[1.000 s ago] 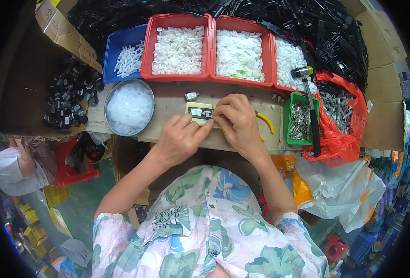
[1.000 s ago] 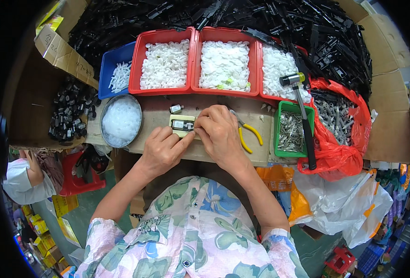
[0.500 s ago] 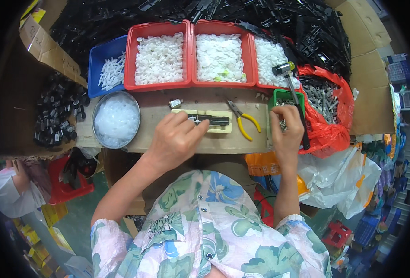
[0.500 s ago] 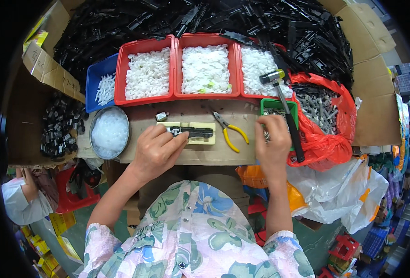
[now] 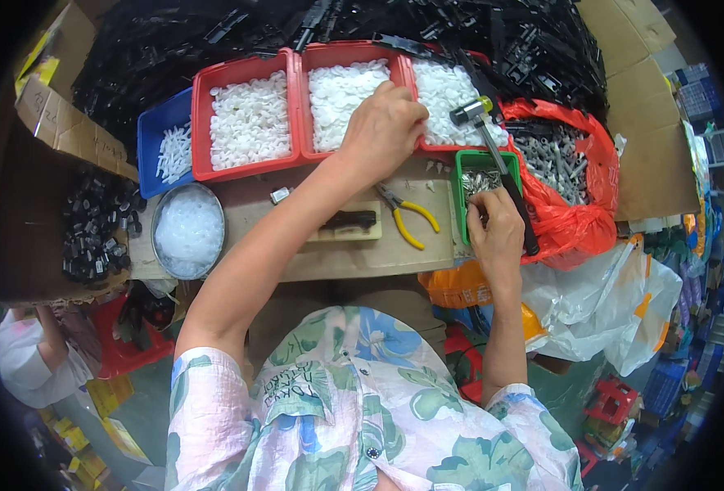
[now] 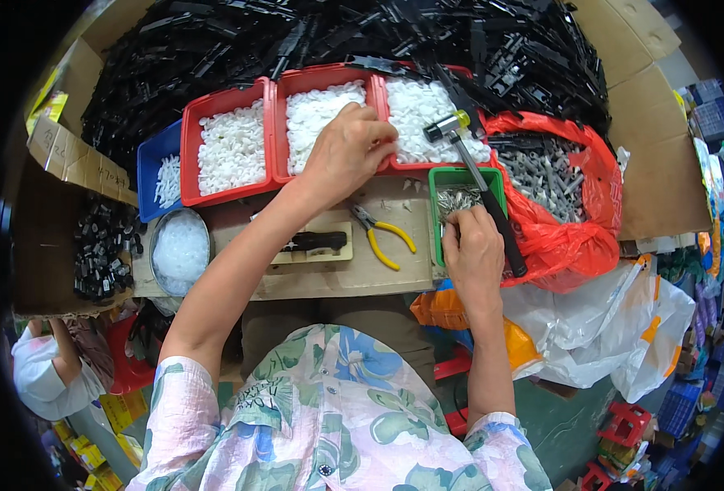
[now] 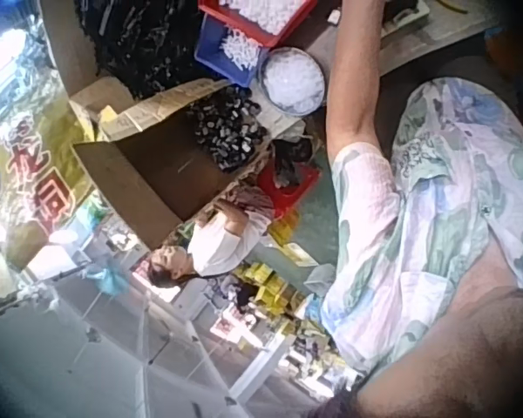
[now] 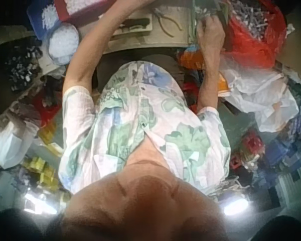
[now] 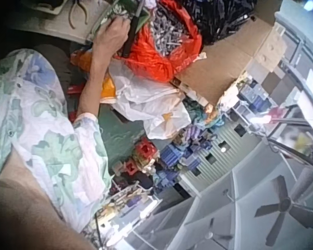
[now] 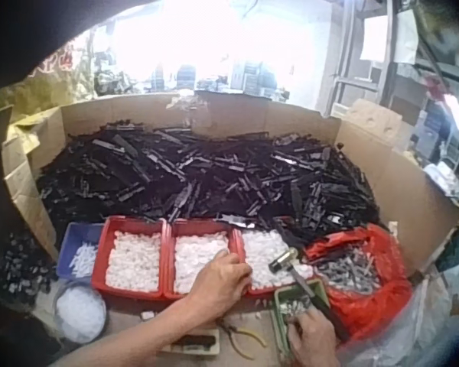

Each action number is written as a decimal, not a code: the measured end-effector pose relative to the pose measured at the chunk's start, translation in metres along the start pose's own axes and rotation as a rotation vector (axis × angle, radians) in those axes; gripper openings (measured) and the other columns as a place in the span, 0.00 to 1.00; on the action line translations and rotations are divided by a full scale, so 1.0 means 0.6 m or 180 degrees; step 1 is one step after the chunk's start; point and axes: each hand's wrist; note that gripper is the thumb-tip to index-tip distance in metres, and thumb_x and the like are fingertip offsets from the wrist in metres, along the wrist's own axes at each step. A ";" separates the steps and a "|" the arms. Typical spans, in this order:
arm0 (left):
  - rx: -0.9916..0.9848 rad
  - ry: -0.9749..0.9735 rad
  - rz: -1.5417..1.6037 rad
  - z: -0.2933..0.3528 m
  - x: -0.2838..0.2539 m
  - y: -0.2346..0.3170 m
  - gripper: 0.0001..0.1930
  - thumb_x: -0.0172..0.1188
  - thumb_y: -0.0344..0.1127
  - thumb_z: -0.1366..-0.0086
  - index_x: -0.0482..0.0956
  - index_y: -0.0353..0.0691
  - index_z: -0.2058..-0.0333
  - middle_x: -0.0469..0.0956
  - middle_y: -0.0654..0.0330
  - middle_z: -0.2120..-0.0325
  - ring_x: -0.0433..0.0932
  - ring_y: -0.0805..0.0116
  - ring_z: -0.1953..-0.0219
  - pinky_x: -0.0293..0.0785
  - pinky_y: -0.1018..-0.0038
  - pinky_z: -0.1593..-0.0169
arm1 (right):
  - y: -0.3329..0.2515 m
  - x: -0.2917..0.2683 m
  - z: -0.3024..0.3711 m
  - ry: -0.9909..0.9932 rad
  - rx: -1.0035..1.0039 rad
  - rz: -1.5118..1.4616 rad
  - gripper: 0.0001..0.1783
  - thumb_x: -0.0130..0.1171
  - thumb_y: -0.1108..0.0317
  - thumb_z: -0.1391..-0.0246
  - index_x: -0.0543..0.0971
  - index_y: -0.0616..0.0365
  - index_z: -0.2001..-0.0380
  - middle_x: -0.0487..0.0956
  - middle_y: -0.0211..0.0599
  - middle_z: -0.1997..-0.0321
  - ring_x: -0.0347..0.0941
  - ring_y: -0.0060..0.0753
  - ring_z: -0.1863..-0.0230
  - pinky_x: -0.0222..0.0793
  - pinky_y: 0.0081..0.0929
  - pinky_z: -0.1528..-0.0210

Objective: The person assembles small lock mechanisms at a workbench. They pick up white plastic pieces and metal pins, place them into a wooden jig, and use pliers and a hammer to secure the components. The assembled units are then placed into a blue bin.

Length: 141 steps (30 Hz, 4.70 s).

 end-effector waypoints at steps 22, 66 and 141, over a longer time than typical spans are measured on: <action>-0.2343 -0.0853 0.4407 0.092 -0.067 0.061 0.10 0.65 0.38 0.32 0.80 0.38 0.61 0.79 0.69 0.70 0.72 0.82 0.70 0.67 0.82 0.66 | -0.114 -0.003 -0.024 0.0339 0.0273 -0.3756 0.04 0.61 0.77 0.39 0.79 0.64 0.61 0.81 0.32 0.61 0.76 0.17 0.63 0.71 0.17 0.61; -0.0660 0.0274 0.0065 0.298 -0.159 0.061 0.12 0.72 0.28 0.46 0.84 0.35 0.62 0.76 0.58 0.80 0.74 0.64 0.77 0.68 0.70 0.71 | -0.176 0.085 -0.027 -0.0869 -0.1251 -0.1769 0.05 0.65 0.78 0.50 0.80 0.63 0.68 0.74 0.41 0.69 0.76 0.44 0.71 0.70 0.38 0.69; -0.1149 0.0365 -0.1457 0.243 -0.411 -0.140 0.09 0.66 0.31 0.45 0.85 0.31 0.67 0.80 0.52 0.75 0.78 0.58 0.68 0.74 0.67 0.61 | 0.078 -0.130 -0.111 0.0375 0.0041 -0.0466 0.13 0.59 0.80 0.47 0.76 0.62 0.57 0.70 0.25 0.71 0.64 0.18 0.70 0.64 0.20 0.66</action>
Point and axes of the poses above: each hand's wrist, its own z-axis away from the middle knuckle, its own x-axis out of the palm, y = z × x
